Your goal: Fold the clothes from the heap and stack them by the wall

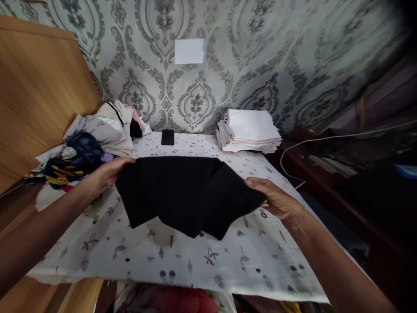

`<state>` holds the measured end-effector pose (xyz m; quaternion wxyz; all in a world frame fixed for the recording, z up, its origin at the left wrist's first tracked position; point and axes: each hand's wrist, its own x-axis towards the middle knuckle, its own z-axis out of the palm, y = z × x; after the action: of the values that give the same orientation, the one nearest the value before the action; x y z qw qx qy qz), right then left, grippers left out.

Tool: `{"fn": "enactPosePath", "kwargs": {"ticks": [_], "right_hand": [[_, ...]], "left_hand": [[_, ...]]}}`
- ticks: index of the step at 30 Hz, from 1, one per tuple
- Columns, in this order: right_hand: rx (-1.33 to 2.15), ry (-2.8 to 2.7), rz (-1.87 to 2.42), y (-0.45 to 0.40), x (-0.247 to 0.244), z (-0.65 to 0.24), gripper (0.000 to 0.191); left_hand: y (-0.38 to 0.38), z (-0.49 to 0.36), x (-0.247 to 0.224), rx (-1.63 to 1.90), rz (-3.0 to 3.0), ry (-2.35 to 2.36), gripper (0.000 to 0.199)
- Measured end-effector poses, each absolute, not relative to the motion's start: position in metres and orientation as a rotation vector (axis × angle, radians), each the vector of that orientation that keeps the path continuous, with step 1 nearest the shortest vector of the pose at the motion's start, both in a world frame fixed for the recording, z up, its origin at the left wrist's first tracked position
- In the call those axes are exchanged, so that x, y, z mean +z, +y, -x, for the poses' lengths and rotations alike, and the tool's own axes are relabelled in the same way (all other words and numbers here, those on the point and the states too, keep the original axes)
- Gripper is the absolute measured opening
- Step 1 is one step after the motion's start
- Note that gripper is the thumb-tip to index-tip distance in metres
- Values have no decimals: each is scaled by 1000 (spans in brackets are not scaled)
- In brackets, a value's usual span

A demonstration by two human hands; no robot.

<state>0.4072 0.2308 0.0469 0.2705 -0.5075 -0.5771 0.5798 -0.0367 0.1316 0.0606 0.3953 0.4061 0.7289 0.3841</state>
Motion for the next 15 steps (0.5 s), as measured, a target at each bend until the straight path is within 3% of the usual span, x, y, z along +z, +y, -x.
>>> {"fn": "enactPosePath", "kwargs": {"ticks": [4,8,12,15], "right_hand": [[931,-1753,1561,230,10,-419,34],[693,-2002,1336,192,-11,-403,17],[564,-2444,983,156,-11,-365,25],[362,-2671,880,146,-12,-344,36]], "left_hand": [[121,33,37,875,-1019,2022,28],[101,10,38,783,-1863,2046,34],[80,-31,38,288,-2438,1481,43],[75,-51,29,107,-2492,1429,41]]}}
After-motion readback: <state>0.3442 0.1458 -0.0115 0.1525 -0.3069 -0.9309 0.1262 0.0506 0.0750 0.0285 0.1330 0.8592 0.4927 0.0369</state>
